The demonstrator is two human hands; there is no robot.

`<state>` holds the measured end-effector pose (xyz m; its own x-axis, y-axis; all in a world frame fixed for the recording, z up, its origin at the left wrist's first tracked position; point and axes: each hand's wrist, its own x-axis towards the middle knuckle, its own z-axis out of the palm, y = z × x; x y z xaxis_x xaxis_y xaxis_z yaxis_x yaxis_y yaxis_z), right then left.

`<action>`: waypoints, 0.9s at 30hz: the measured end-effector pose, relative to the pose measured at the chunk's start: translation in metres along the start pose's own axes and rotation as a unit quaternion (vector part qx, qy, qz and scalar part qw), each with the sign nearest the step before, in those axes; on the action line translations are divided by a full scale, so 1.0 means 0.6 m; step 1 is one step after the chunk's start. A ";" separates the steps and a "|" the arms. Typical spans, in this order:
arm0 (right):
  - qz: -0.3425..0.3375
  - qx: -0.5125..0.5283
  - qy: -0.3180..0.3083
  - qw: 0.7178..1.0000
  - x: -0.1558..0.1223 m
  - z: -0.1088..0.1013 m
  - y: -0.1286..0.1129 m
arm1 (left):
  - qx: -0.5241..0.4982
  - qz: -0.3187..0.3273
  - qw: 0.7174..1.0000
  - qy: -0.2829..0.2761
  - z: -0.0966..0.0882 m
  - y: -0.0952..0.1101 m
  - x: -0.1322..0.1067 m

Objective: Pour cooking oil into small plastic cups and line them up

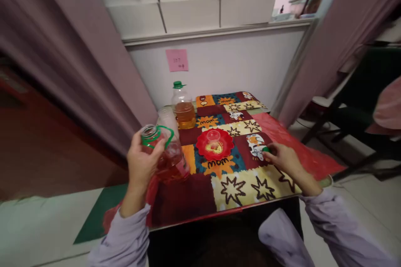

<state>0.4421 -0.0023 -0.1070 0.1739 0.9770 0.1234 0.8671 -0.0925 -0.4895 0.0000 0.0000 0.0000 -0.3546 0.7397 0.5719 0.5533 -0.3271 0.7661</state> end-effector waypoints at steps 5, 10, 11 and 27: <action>0.028 -0.027 0.041 0.998 -0.052 0.035 0.091 | 0.021 0.002 1.000 0.015 0.004 -0.002 0.001; -0.003 0.000 0.076 0.997 -0.055 0.058 0.081 | 0.031 0.003 0.999 0.024 0.007 -0.005 0.001; -0.004 -0.001 0.078 0.997 -0.055 0.066 0.077 | 0.033 0.006 0.999 0.024 0.006 -0.007 0.001; 0.018 -0.118 0.126 0.985 -0.124 0.083 0.116 | 0.024 -0.014 1.000 0.012 0.003 -0.007 0.001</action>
<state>0.4661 -0.0719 -0.1931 0.2919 0.8963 0.3338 0.9370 -0.1979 -0.2879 -0.0010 0.0030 -0.0033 -0.3880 0.7331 0.5586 0.5789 -0.2778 0.7666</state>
